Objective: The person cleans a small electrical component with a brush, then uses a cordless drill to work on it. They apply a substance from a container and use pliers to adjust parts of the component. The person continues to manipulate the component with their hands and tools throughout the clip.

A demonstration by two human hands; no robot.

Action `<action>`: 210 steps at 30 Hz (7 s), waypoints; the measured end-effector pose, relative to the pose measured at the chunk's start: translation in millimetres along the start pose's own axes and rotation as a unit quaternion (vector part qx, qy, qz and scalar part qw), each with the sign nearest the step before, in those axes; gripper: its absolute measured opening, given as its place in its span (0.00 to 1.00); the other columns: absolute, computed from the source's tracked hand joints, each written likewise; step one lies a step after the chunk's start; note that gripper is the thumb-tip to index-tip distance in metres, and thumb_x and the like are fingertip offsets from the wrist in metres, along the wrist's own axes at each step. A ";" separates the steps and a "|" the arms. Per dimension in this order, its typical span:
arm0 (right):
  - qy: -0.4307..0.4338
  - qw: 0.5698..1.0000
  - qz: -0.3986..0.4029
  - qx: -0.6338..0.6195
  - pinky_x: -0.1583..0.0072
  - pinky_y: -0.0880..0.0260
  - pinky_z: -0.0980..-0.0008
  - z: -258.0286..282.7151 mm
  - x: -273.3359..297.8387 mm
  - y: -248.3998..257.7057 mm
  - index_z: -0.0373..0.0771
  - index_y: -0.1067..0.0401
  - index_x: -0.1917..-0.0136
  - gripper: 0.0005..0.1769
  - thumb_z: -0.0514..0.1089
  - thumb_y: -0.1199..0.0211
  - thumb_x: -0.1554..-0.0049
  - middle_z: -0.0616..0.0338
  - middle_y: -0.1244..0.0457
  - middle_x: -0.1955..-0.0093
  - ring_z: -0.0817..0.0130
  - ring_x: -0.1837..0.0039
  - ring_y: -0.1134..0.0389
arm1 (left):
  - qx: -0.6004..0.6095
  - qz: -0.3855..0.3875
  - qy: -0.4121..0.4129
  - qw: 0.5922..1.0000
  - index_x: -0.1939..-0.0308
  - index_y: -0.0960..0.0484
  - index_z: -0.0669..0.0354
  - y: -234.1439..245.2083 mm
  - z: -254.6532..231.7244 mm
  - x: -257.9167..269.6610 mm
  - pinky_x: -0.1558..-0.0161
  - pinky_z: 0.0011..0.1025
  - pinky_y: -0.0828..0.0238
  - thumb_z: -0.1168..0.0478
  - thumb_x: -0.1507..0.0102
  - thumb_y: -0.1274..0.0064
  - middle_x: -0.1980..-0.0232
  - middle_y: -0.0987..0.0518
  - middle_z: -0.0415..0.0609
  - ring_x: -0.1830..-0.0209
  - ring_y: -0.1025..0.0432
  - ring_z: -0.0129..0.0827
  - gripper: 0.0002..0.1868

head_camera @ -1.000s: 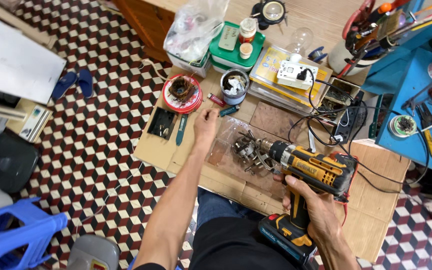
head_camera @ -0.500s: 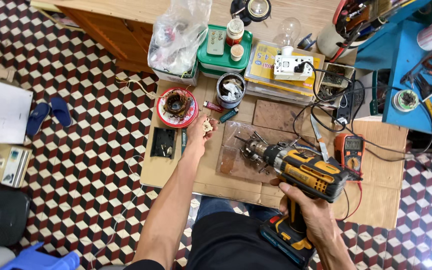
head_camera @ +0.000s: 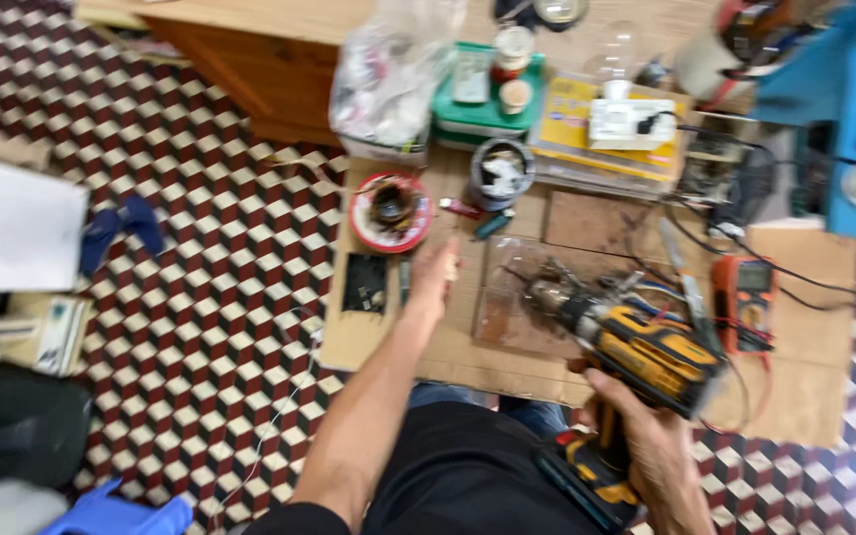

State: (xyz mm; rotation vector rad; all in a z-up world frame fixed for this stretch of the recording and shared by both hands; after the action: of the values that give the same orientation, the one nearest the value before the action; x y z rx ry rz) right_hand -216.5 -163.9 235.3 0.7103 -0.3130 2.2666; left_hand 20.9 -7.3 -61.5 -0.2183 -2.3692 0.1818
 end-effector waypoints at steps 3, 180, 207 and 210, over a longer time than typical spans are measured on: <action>0.016 0.999 -0.006 0.039 0.66 0.34 0.71 -1.7 2.4 4.0 0.29 0.25 0.43 0.17 0.37 0.36 0.46 0.46 0.28 0.51 0.69 0.67 0.34 | -0.014 -0.031 0.086 0.996 0.58 0.16 0.56 18.9 30.1 24.9 0.84 0.18 0.47 0.46 0.37 0.39 0.71 0.19 0.39 0.83 0.36 0.17 0.17; 0.107 0.845 -0.186 -0.490 0.54 0.29 0.70 -165.1 -81.2 319.2 0.32 0.35 0.37 0.20 0.45 0.41 0.39 0.42 0.33 0.40 0.64 0.58 0.34 | 0.268 0.238 0.123 0.926 0.50 0.23 0.66 -138.6 -1.2 153.4 0.43 0.38 0.24 0.59 0.30 0.48 0.53 0.19 0.56 0.53 0.23 0.39 0.12; 0.145 0.958 -0.190 0.157 0.40 0.28 0.69 -80.2 -101.1 377.4 0.33 0.27 0.38 0.16 0.40 0.38 0.38 0.55 0.29 0.45 0.68 0.44 0.27 | 0.160 0.304 0.129 0.930 0.45 0.23 0.62 -384.5 80.6 271.6 0.42 0.34 0.26 0.57 0.31 0.47 0.50 0.18 0.50 0.49 0.23 0.35 0.14; 0.170 0.956 -0.139 0.194 0.44 0.27 0.72 -30.1 -60.4 310.7 0.36 0.25 0.40 0.16 0.42 0.34 0.41 0.57 0.29 0.47 0.72 0.48 0.28 | 0.190 0.294 0.121 0.929 0.43 0.25 0.62 -382.9 74.1 270.3 0.41 0.34 0.27 0.57 0.31 0.49 0.50 0.18 0.52 0.50 0.23 0.35 0.16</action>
State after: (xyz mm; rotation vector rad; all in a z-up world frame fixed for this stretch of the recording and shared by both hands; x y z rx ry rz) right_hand -413.7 -405.1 171.9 0.5025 0.3853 2.1436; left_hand -263.4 -329.2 140.1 -0.7135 -1.9155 0.8396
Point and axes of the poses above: each hand's wrist, its own x-axis away from the middle knuckle, its own y-axis out of the back of the hand, z = x × y, the point moved 7 cm from there along -x, towards the middle knuckle
